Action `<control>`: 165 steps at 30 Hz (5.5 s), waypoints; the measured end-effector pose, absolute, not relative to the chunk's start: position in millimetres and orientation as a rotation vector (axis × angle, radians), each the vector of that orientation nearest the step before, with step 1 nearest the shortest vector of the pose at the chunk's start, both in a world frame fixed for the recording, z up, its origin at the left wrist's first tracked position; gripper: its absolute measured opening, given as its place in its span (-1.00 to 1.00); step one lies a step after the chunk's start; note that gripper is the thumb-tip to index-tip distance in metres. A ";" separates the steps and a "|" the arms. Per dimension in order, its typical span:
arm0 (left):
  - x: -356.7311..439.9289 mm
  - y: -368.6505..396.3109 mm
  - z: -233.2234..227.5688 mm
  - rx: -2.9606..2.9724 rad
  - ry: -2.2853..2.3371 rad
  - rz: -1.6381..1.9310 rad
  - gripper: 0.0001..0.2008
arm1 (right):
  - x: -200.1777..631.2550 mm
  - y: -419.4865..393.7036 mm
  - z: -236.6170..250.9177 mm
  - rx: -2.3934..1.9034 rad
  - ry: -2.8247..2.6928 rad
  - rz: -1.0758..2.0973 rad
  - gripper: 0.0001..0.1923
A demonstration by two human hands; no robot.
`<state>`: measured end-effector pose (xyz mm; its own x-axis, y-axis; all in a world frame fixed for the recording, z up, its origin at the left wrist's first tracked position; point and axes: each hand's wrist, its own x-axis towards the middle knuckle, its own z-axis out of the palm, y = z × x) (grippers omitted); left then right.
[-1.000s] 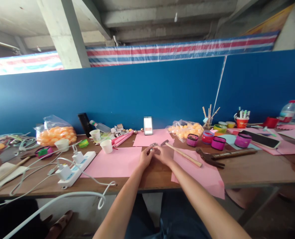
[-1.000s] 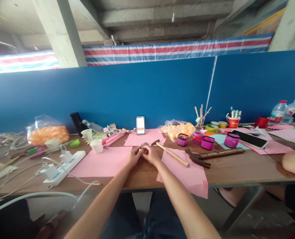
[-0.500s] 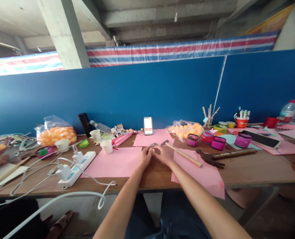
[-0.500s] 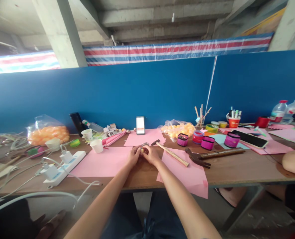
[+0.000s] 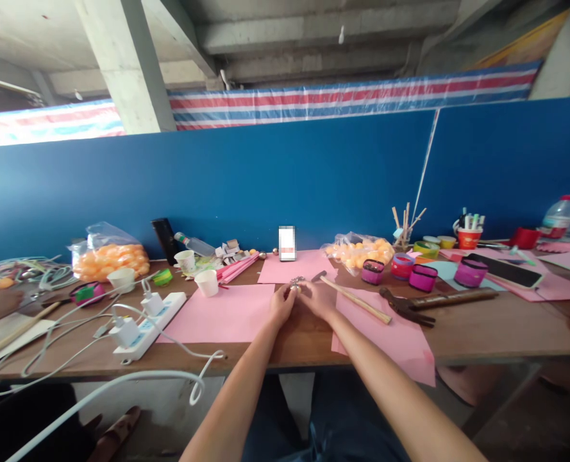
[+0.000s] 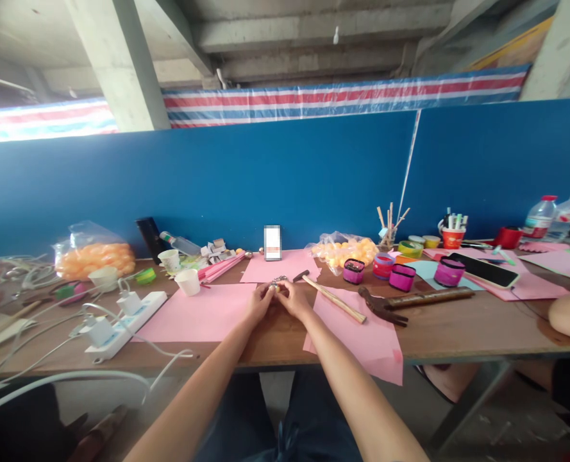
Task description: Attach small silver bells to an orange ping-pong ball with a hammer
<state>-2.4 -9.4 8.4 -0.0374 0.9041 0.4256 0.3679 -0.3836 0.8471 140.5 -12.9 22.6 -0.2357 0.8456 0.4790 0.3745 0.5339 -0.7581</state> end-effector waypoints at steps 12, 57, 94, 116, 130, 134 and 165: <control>-4.6 -9.1 5.1 1.675 1.303 1.418 -0.72 | 141.9 -12.0 22.4 -0.981 -1.845 0.660 -0.69; 0.0 -0.4 4.6 0.882 0.956 1.662 -0.53 | 153.7 14.9 67.9 -1.572 -2.180 0.054 -0.81; 1.2 -7.6 4.1 1.330 1.227 1.576 -0.59 | 143.7 29.4 39.0 -1.673 -2.301 -0.224 -0.75; 2.1 -10.9 9.4 1.232 1.013 1.569 -0.67 | 127.8 -0.5 35.1 -1.400 -1.793 0.314 -0.79; -1.4 -1.7 -2.7 1.237 1.093 1.616 -0.60 | 125.7 -16.4 33.8 -1.142 -1.698 0.496 -0.80; -1.5 -4.2 -1.2 1.277 1.121 1.603 -0.63 | 125.6 -18.3 36.0 -1.144 -1.677 0.525 -0.79; -3.9 3.2 -10.0 1.468 1.115 1.555 -0.60 | 129.6 -21.5 37.1 -1.091 -1.574 0.744 -0.80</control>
<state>-3.9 3.2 -10.0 -0.0984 0.9212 0.3765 0.0610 -0.3721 0.9262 129.6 -21.5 37.1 -0.0516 0.9165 0.3968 0.2754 0.3950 -0.8764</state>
